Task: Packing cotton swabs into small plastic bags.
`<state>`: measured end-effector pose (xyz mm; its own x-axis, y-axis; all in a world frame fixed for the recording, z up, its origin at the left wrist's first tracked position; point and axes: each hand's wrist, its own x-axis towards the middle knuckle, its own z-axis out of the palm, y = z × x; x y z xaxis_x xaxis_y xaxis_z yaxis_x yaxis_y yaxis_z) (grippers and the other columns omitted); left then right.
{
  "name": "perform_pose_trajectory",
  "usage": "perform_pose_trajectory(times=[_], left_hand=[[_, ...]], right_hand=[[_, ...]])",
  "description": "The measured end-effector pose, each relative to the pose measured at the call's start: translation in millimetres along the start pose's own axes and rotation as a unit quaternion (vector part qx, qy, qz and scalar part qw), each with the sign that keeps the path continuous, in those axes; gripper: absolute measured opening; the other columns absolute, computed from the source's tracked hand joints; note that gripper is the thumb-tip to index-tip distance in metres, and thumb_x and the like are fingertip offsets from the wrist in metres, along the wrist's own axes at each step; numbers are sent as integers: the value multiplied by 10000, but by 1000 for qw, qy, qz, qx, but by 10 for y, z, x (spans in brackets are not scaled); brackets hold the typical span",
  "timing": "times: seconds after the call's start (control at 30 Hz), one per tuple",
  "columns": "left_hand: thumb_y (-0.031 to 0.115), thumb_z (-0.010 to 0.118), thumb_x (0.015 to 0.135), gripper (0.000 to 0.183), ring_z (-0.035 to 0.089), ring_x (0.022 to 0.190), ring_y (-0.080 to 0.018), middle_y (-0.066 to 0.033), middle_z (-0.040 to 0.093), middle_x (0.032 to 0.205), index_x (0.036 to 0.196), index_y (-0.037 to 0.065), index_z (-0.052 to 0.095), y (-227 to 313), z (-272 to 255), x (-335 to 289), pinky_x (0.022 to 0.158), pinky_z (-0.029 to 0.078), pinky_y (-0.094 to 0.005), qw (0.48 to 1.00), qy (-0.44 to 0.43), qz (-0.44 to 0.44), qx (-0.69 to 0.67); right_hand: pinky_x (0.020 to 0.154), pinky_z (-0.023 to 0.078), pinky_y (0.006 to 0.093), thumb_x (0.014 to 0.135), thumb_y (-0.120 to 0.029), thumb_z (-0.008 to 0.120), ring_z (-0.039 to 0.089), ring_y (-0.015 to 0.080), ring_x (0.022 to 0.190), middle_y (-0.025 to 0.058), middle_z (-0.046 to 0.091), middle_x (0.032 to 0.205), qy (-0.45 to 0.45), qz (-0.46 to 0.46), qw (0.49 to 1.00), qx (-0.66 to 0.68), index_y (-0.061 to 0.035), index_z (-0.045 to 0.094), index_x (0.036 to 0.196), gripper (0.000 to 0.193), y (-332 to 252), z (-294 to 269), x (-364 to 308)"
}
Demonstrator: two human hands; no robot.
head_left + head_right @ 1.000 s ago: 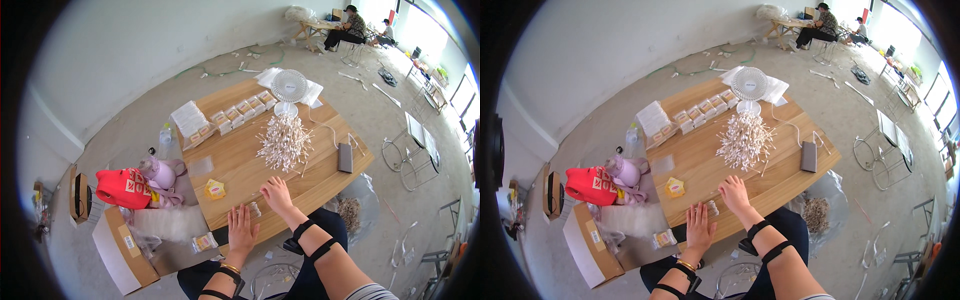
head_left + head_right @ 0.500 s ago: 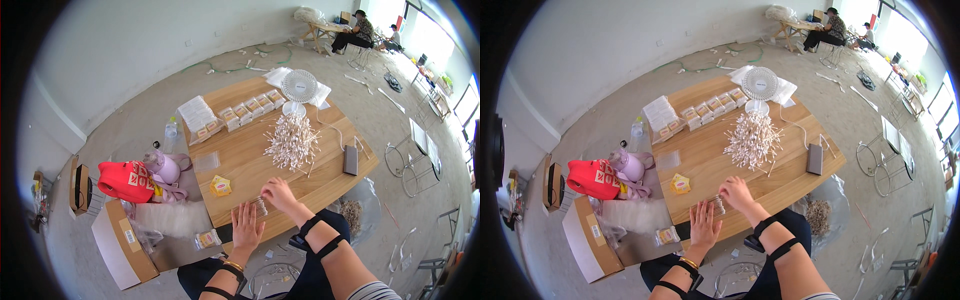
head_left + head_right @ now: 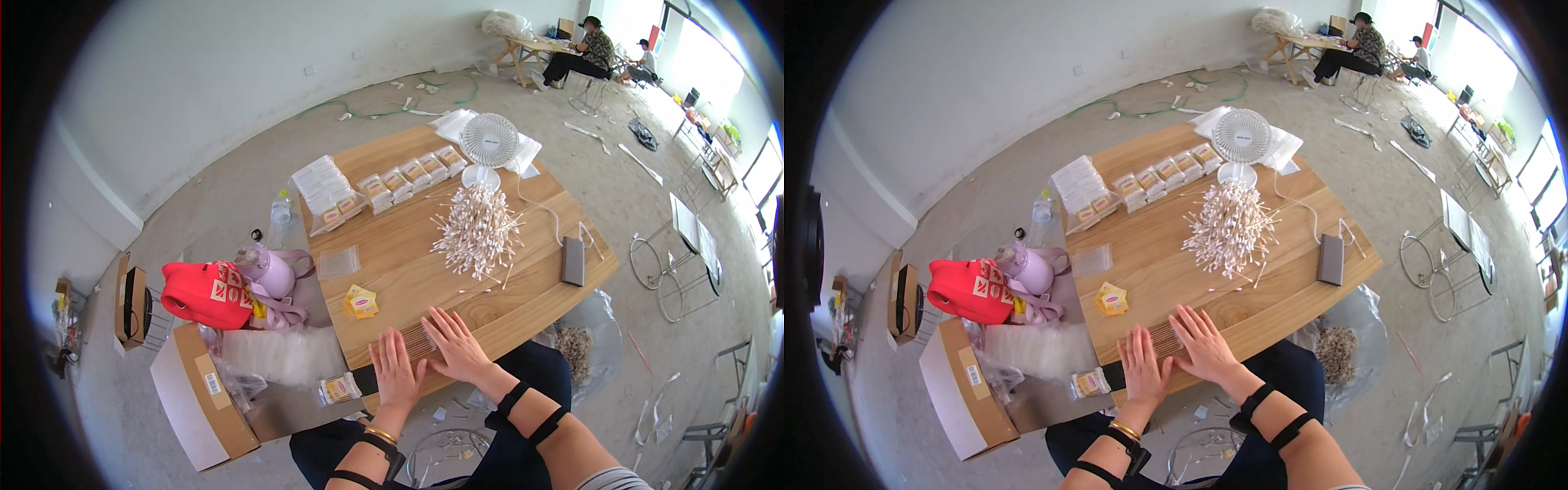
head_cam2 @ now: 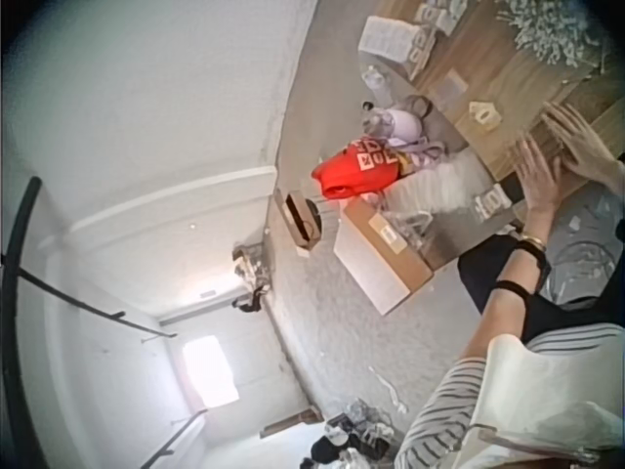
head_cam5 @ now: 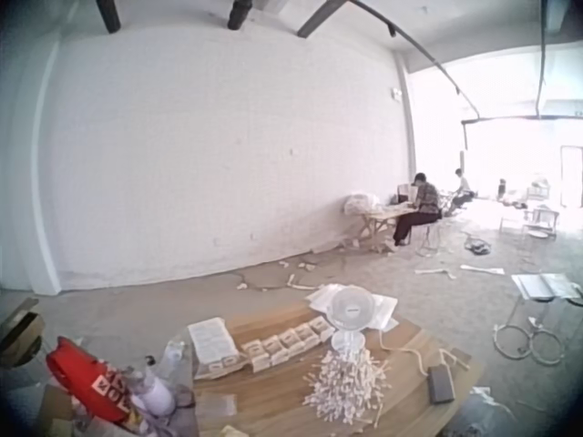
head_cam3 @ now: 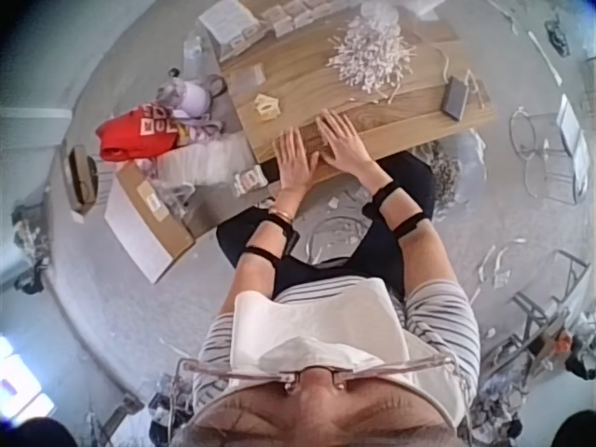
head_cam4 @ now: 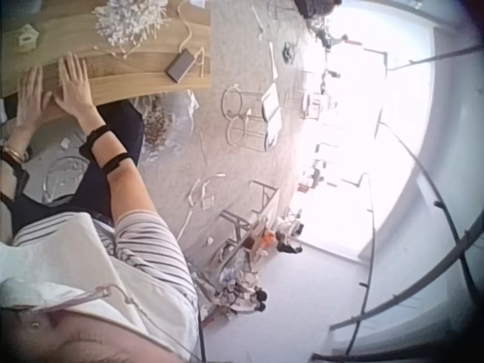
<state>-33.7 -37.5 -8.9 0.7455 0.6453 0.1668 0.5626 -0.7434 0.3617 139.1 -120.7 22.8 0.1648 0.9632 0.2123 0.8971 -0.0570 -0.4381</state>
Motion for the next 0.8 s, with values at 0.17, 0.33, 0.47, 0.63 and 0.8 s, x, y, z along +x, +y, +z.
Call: perform_pose_trajectory(times=[0.17,0.33,0.47,0.63,0.8], left_hand=[[592,360,1021,895,97,1568,-391,-267,178,1660,1555,-115,233,-4,4,11,1253,30,-591,996,-40,-39,65],[608,322,1026,906,80,1571,-386,-266,170,1663,1554,-121,225,-18,26,-10,1253,10,-589,996,-40,-52,60],[605,324,1027,904,84,1571,-386,-266,166,1664,1559,-117,215,-85,-15,-149,1252,13,-589,995,-45,-59,68],[611,341,1026,905,125,1563,-386,-263,182,1660,1566,-103,209,-150,-145,-247,1255,67,-581,996,-67,-40,50],[519,429,1034,827,167,1551,-399,-275,226,1640,1563,-87,235,-175,-207,-406,1254,110,-568,997,-43,-38,-55]], right_hand=[[1273,153,481,913,-430,644,205,355,1552,235,252,1647,-49,11,998,-48,0,282,1579,872,-49,119,13],[1273,149,479,980,-405,498,200,369,1552,251,243,1647,-49,-3,993,-111,47,282,1565,770,-121,356,3],[1273,150,478,974,-416,516,207,368,1550,253,249,1645,-50,-7,993,-107,50,283,1564,787,-244,416,-52],[1271,153,482,955,-464,556,218,361,1547,244,260,1642,-47,3,993,-110,42,292,1561,833,-342,423,-97],[1271,149,480,967,-488,547,207,338,1554,221,263,1648,-33,7,993,-115,18,296,1569,826,-334,423,-78]])
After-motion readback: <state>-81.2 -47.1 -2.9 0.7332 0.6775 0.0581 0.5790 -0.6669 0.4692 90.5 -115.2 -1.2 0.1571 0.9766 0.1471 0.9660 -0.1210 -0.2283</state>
